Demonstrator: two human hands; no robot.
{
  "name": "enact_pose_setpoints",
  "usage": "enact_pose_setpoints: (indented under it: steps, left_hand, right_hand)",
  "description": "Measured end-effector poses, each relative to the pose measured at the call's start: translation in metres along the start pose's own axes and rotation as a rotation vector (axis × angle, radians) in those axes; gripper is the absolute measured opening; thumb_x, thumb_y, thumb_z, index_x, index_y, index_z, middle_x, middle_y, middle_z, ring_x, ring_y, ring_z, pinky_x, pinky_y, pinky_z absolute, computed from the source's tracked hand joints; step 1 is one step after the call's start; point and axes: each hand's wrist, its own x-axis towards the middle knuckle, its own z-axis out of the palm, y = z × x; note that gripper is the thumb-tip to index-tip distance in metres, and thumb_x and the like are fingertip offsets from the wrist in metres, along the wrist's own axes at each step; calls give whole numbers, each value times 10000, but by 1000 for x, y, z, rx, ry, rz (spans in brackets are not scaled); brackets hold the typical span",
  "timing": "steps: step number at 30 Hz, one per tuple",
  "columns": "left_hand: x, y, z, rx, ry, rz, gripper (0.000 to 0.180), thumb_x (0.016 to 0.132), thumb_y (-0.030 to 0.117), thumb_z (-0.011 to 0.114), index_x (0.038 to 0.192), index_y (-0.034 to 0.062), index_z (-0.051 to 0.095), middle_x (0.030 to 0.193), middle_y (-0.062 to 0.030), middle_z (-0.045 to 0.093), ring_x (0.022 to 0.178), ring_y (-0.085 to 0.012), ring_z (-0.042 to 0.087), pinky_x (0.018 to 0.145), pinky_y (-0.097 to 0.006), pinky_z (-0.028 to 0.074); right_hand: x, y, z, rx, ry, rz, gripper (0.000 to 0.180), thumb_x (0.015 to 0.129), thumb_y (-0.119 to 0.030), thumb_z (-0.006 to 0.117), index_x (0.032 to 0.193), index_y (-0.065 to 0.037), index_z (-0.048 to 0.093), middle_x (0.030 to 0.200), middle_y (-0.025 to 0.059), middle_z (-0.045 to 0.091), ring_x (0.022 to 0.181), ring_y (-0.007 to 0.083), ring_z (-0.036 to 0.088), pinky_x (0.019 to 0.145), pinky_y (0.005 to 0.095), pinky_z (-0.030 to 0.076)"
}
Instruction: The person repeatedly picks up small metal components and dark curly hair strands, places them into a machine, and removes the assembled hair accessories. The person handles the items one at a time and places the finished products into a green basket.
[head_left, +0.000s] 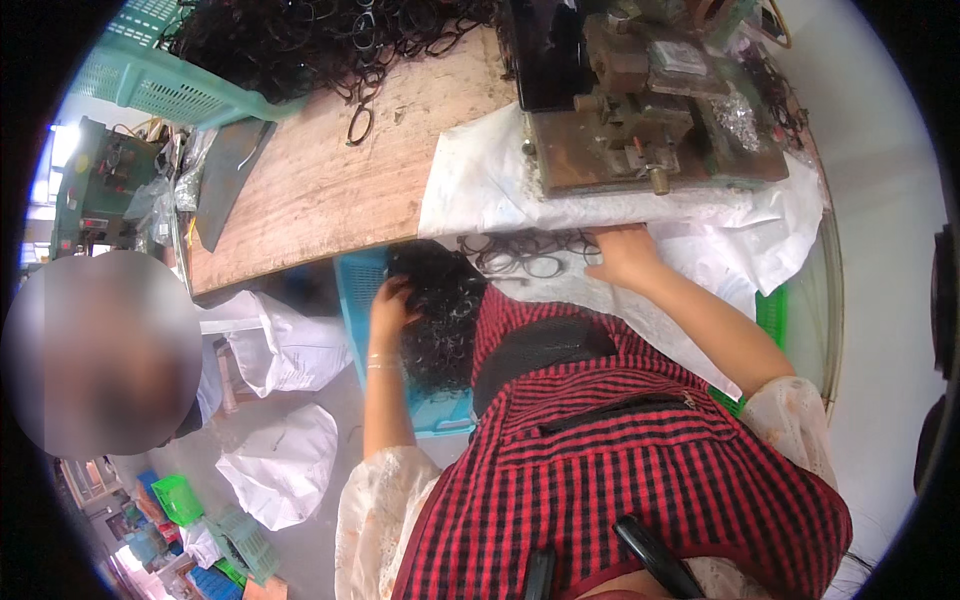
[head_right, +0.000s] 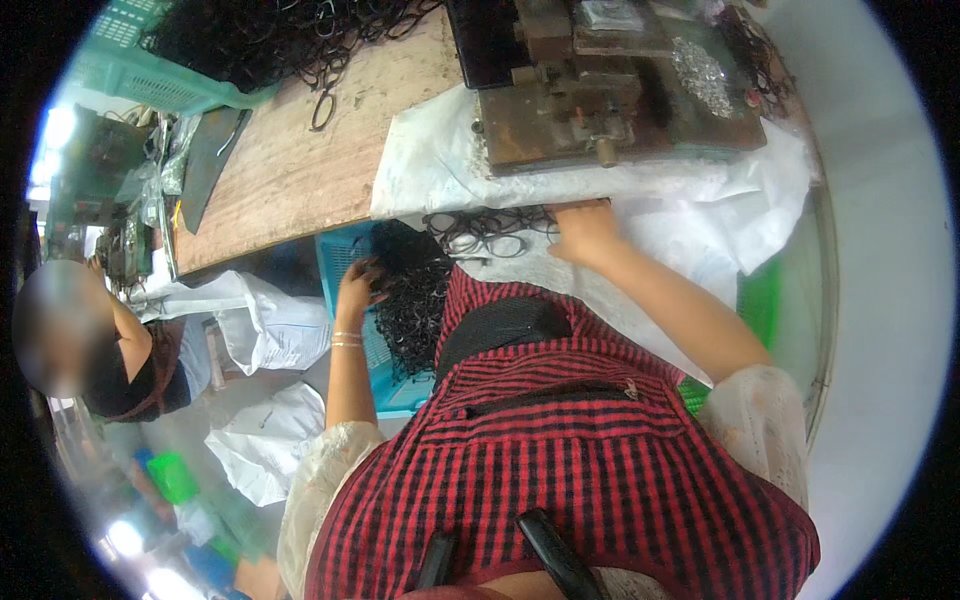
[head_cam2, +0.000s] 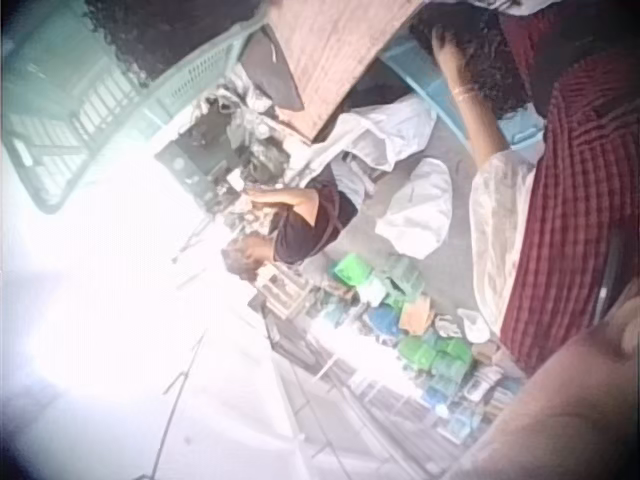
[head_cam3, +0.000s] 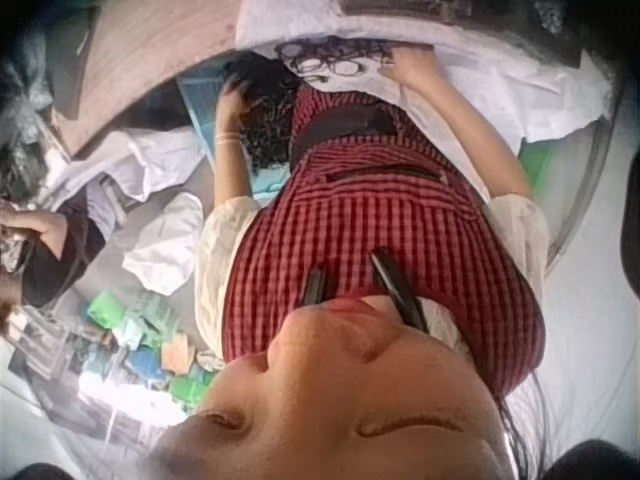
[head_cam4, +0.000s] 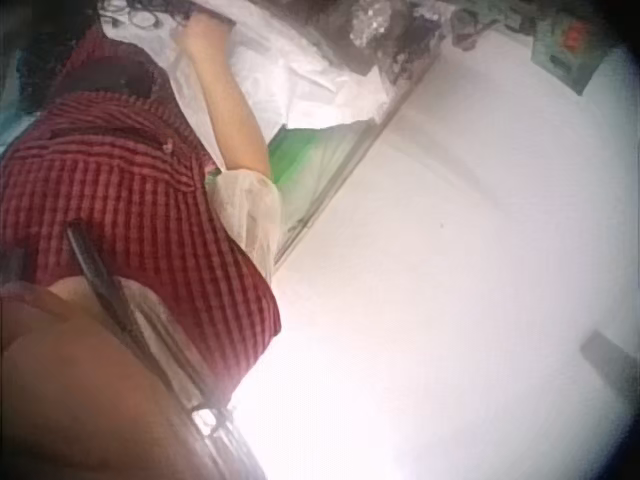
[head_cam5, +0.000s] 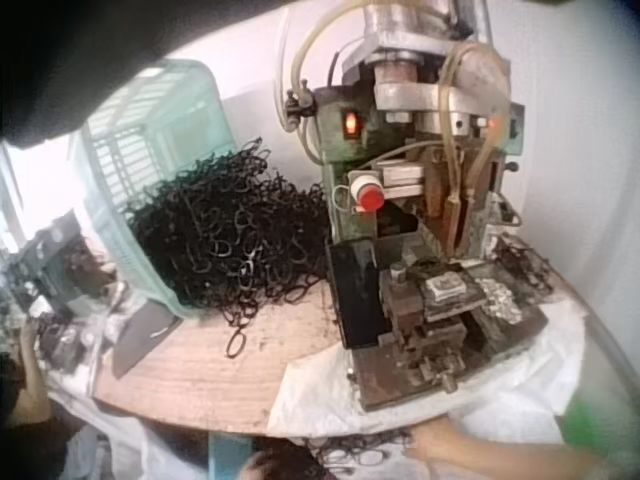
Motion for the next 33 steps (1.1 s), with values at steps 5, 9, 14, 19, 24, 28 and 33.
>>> enact_pose_setpoints:
  steps: [5, 9, 14, 19, 24, 28, 33]
  left_hand:
    - [22, 1, 75, -482, -310, -73, 456, 976, 98, 418, 1428, 155, 392, 1362, -109, 514, 1175, -289, 553, 897, -508, 512]
    - [17, -20, 62, -735, -485, -29, 457, 962, 108, 443, 1416, 145, 397, 1348, -121, 527, 1164, -314, 559, 925, -516, 492]
    - [-11, -46, -21, -612, -326, -10, 434, 958, 88, 437, 1391, 84, 409, 1280, -180, 576, 1101, -319, 612, 884, -428, 537]
    - [8, -130, -58, 140, 164, -21, 285, 937, 132, 463, 1151, 32, 622, 1046, -166, 680, 997, -272, 651, 814, -375, 522]
    - [2, -134, -20, 655, 651, 270, 160, 861, 109, 538, 925, 18, 653, 749, -25, 636, 634, -144, 593, 564, -277, 456]
    - [0, -95, 20, -224, 199, 54, 213, 873, 217, 636, 949, 20, 662, 731, -16, 598, 557, -116, 517, 482, -246, 387]
    - [-8, -22, 82, -513, -211, -275, 204, 880, 295, 669, 877, 96, 627, 646, 37, 480, 479, -59, 405, 410, -214, 276]
  right_hand:
    - [32, -20, 15, 287, -60, -40, 650, 700, -385, 739, 1236, -58, 572, 1167, 188, 634, 1082, 322, 607, 911, 427, 498]
    - [44, -79, 14, 737, -130, -164, 530, 662, -336, 754, 1076, -27, 635, 977, 187, 682, 859, 296, 664, 772, 397, 532]
    - [24, -152, 13, 762, -142, -421, 742, 748, -383, 743, 1347, -41, 468, 1170, 231, 621, 1075, 389, 597, 942, 424, 468]
    - [18, -121, 4, 420, -7, -504, 371, 802, -187, 629, 1149, -57, 649, 1074, 185, 658, 1027, 372, 605, 922, 447, 474]
    - [-1, -13, 23, 266, 245, -240, 341, 817, -163, 622, 1137, -49, 643, 1086, 161, 663, 1015, 357, 613, 893, 444, 485]
    - [-11, -4, 25, 214, 223, -180, 320, 839, -198, 615, 1118, -42, 642, 1107, 172, 648, 1047, 352, 599, 885, 443, 481]
    - [33, -8, 37, -24, 431, 66, 289, 867, -285, 572, 1026, -74, 689, 1068, 150, 667, 1020, 344, 610, 860, 451, 486]
